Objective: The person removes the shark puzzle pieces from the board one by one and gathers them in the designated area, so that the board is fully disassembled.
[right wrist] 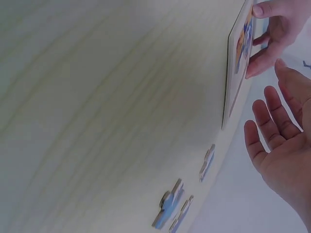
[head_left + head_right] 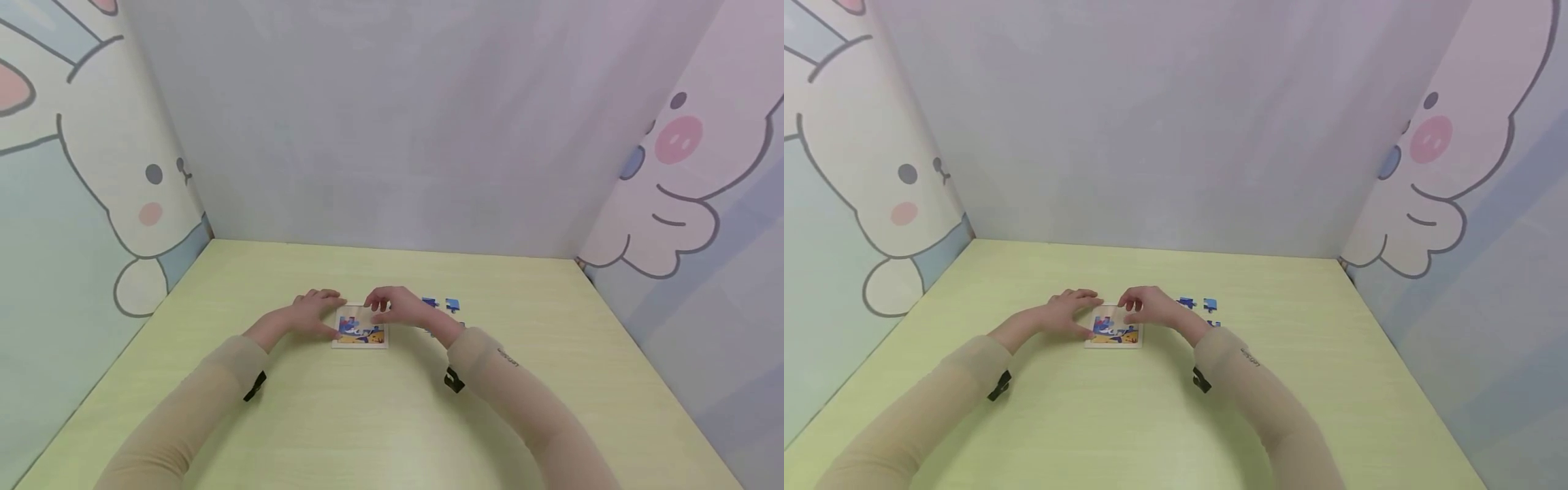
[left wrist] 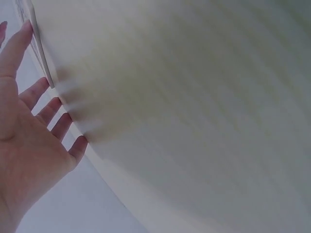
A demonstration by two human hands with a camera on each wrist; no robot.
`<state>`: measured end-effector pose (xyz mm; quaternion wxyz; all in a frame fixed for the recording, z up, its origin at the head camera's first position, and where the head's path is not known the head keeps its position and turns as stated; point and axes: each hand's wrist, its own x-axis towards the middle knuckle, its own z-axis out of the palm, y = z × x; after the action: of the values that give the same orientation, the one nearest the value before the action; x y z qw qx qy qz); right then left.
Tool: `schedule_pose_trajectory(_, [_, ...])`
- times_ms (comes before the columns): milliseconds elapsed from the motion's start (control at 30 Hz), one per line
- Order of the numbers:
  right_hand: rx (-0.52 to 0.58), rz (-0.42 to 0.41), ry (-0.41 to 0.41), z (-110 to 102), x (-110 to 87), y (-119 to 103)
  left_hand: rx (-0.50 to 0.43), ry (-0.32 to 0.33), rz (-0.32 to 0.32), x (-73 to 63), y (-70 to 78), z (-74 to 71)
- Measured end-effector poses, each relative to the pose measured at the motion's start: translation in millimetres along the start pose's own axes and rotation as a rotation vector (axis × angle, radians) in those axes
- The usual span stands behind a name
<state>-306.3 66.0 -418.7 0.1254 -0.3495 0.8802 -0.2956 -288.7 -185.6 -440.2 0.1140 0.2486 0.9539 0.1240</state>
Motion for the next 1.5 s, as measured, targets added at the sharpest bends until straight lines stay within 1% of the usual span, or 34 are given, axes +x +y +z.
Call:
schedule_pose_trajectory(133, [0.0, -0.019, -0.04, 6, 8.9, -3, -0.017, 0.0, 0.002, 0.2, 0.7, -1.4])
schedule_pose_trajectory(300, [-0.02, 0.006, -0.102, 11, 18.3, -5, -0.009, -0.005, 0.0, 0.2, 0.8, -1.9])
schedule_pose_trajectory(467, [-0.04, 0.01, -0.132, 16, 25.4, -3, -0.014, -0.014, -0.001, 0.2, 0.5, -1.8])
schedule_pose_trajectory(667, [-0.069, -0.001, -0.167, 19, 31.0, -1, -0.013, -0.01, 0.014, 0.2, -1.2, 0.7])
schedule_pose_trajectory(800, [-0.112, -0.015, -0.167, 21, 34.8, -1, -0.017, -0.006, 0.017, -0.6, -1.1, 0.4])
schedule_pose_trajectory(967, [-0.141, 0.001, -0.157, 23, 38.0, 0, -0.018, -0.007, 0.01, -0.6, -1.4, 0.5])
schedule_pose_trajectory(1300, [-0.096, 0.074, -0.138, 25, 38.3, -3, -0.018, -0.004, 0.011, -0.8, 1.0, -2.9])
schedule_pose_trajectory(1500, [-0.076, 0.084, -0.127, 26, 37.0, -3, -0.037, -0.004, 0.004, -1.4, 3.1, -3.8])
